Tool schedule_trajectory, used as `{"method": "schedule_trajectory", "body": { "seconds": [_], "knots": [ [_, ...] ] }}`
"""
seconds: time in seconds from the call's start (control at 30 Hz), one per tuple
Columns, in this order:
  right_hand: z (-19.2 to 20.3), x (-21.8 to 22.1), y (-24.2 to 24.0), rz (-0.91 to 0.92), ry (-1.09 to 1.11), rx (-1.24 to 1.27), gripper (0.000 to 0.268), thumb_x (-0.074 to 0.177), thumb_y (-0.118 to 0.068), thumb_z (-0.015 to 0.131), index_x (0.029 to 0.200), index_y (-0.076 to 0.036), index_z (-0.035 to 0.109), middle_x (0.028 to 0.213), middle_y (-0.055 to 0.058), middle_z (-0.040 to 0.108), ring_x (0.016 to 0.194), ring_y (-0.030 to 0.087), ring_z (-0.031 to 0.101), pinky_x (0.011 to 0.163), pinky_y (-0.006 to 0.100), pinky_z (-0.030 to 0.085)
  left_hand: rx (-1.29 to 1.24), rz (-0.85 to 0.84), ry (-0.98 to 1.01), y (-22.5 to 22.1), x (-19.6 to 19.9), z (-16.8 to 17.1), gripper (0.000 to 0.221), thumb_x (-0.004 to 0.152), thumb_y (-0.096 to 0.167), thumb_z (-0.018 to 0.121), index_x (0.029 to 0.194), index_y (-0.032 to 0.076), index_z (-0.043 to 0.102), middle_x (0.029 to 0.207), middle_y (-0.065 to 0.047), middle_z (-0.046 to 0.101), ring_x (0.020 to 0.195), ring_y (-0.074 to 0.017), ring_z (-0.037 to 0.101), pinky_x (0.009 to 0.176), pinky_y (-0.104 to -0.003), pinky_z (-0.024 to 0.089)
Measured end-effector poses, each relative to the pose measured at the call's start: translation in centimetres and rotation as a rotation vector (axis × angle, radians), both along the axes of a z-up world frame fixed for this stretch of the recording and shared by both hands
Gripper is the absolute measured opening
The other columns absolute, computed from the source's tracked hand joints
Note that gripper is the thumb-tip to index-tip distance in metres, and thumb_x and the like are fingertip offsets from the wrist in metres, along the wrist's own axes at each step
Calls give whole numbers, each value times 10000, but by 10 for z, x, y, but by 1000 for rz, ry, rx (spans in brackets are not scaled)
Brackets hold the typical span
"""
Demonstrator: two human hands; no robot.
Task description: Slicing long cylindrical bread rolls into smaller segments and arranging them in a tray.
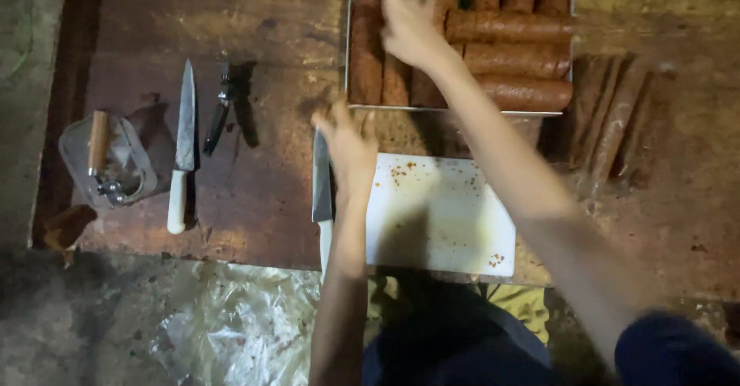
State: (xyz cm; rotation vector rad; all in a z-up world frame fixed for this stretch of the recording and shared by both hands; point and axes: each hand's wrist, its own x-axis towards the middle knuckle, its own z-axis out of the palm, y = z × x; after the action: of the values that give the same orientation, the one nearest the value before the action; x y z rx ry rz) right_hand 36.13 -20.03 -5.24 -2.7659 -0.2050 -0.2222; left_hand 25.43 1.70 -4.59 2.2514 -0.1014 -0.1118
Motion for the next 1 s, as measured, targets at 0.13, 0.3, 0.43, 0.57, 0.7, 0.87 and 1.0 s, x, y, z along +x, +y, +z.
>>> {"method": "schedule_trajectory", "body": {
  "seconds": [0.13,0.3,0.43,0.57,0.7,0.87,1.0],
  "knots": [
    [5,-143,-93,-732,91,140,1002,923,-233,750,1652,-122,71,1711,192,52,1535,500,0,1164,761,49,-209,73,-284,39,-65,18,259,945,121,650,1190,60,588,1262,-222,437,1074,-407,617,884,-440,590],
    [-17,-321,-211,-1522,459,57,1052,967,-371,838,1644,-139,67,1674,234,102,1477,531,85,1145,746,235,-179,103,-235,59,-119,-1,85,979,113,624,1000,45,671,1043,-161,577,774,-316,666,736,-416,540],
    [-10,-359,-220,-1148,123,414,523,894,-217,742,1262,-49,409,1183,235,661,1040,438,630,805,534,484,-183,-32,-139,45,-134,0,138,919,33,592,1012,80,682,954,-115,661,752,-287,665,692,-418,509],
    [-71,-346,-284,-1140,225,339,718,896,-406,881,1299,50,501,1315,298,600,1196,416,587,865,522,501,-252,-201,-206,18,-144,13,86,936,57,616,999,75,671,963,-111,698,715,-267,662,638,-408,489],
    [-47,-352,-260,-1112,180,288,499,721,-334,962,1031,3,764,1000,190,757,914,254,718,660,462,543,-301,-290,-183,11,-164,41,55,972,97,623,981,53,654,923,-115,628,677,-254,645,645,-389,486],
    [69,-384,-141,-533,-328,226,171,860,122,487,816,-36,443,805,99,449,771,229,431,690,375,304,-634,-312,420,6,-183,18,232,1006,263,596,1087,66,689,1084,-59,779,852,-133,720,757,-250,568],
    [65,-392,-43,-320,-321,347,287,699,107,539,908,-84,589,995,95,557,975,282,501,876,430,327,-1002,-380,766,-19,-196,6,631,1005,570,534,1374,58,550,1228,-193,693,1049,-247,705,765,-288,551]
  ]
}}
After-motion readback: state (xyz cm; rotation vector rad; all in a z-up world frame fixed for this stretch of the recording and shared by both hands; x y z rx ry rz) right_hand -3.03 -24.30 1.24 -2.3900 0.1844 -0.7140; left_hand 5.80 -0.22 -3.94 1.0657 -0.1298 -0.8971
